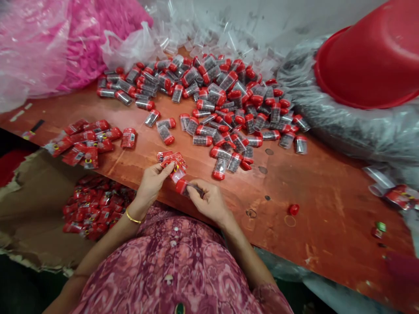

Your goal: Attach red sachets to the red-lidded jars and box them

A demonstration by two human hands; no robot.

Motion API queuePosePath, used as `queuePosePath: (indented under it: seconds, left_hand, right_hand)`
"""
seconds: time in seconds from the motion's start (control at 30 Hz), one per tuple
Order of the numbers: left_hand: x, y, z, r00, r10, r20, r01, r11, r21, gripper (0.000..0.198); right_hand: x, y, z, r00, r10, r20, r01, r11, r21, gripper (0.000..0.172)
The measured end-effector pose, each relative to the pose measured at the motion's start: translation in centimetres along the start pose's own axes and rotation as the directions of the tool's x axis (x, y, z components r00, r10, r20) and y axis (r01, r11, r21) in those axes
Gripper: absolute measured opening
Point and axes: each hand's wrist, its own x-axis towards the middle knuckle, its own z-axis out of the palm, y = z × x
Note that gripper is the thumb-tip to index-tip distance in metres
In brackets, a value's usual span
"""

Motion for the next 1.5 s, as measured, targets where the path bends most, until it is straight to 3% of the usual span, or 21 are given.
queuePosePath:
  seconds: [0.37,0.67,1.0,1.37,1.5]
  left_hand:
    - [0.2,-0.3,-0.6,0.999,0.041,0.026,-0.045,0.984,0.173,0.038]
    - [0.1,0.3,-1.0,0.995,-0.015,0.100,0.008,0.997,0.076,0.036]
    - [-0.2,0.0,-1.5,0.981,0.184,0.063,-0.194,0.918,0.346,0.033]
    - [-0.8,0.4,-1.3,0.966,0.233,0.112,-0.258,0.879,0.401,0.030]
    - [-0.6,-0.1,-1.2,0.971,0.181,0.156,-0.225,0.910,0.348,0.031]
  right_hand:
    - [-0.5,-0.3,-0.4,0.998,-0.021,-0.052,0.024,0.999,0.046,0.025]
    - [-0.3,0.3,-0.2,0.998,0.026,-0.054,-0.026,1.000,0.008,0.027]
    - [-0.4,-0.3,-0.2,0.999,-0.004,-0.044,0.005,1.000,0.015,0.024]
    - [-0.3,0.4,0.1,0.993,0.093,-0.074,-0.085,0.992,0.096,0.026]
    - [-0.2,0.5,0.1,0.994,0.087,-0.064,-0.080,0.992,0.102,0.026]
